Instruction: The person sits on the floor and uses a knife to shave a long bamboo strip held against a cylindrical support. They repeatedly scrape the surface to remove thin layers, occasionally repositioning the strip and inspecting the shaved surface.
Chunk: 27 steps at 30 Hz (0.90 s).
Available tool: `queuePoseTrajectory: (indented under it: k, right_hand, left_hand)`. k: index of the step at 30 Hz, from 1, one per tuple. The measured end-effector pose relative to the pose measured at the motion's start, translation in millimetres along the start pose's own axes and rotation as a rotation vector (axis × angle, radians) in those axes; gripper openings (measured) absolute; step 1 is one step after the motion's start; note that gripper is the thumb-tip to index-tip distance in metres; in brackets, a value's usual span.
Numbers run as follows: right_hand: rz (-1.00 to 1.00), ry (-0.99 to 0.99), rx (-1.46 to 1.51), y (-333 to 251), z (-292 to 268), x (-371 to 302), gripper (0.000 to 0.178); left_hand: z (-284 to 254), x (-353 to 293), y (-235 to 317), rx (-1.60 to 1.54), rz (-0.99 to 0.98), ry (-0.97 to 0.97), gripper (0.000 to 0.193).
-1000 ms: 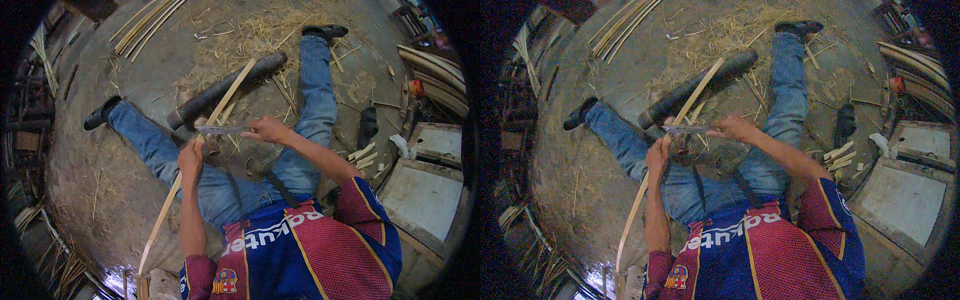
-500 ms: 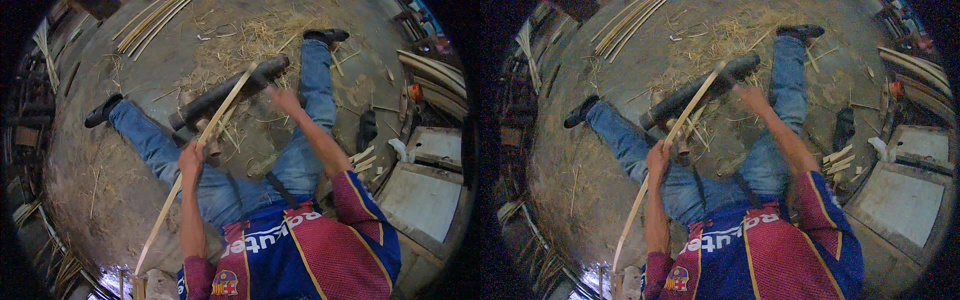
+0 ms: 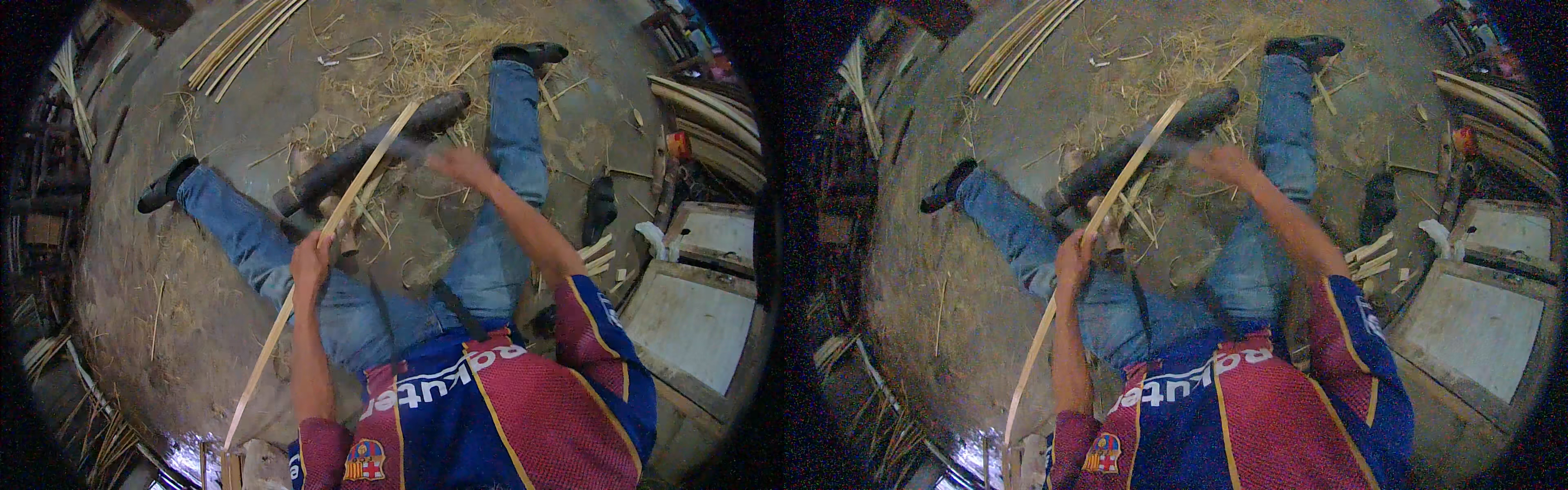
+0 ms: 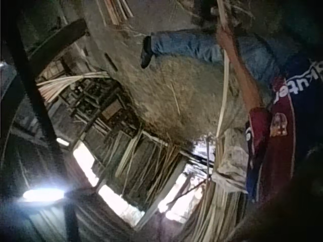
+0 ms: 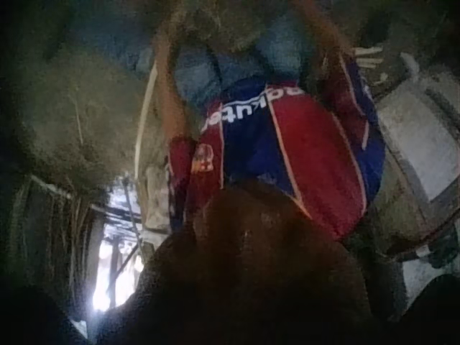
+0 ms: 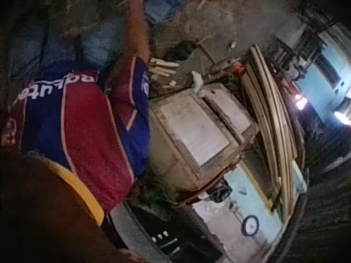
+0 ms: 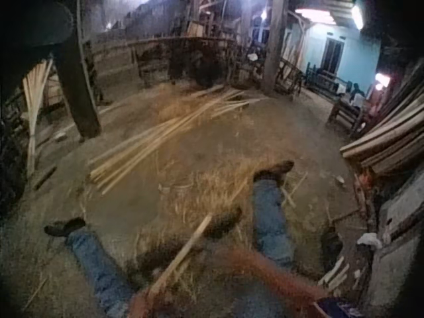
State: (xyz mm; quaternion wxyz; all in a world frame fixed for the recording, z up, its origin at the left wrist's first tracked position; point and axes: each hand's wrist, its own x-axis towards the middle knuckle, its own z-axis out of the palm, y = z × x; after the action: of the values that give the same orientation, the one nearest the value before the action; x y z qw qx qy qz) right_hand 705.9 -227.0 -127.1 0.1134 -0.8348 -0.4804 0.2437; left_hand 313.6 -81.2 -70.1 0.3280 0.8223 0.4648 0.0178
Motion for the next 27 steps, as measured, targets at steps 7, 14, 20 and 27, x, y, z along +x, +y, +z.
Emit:
queuePoseTrajectory:
  k: [7, 14, 20, 27]
  right_hand:
    - [-0.359, 0.064, -0.061, -23, 10, -13, 0.068]
    - [-0.020, 0.092, 0.076, -27, 3, -2, 0.078]
    - [0.134, 0.216, 0.095, 9, 18, 8, 0.071]
    - [0.465, 0.470, 0.152, 35, 10, 21, 0.071]
  left_hand:
    - [-1, 1, -7, -0.039, -0.039, -0.068, 0.037]
    - [1, 12, -21, -0.100, -0.001, -0.101, 0.037]
    - [2, 12, -11, -0.150, 0.052, -0.141, 0.037]
    - [15, 19, -37, -0.177, 0.047, -0.165, 0.038]
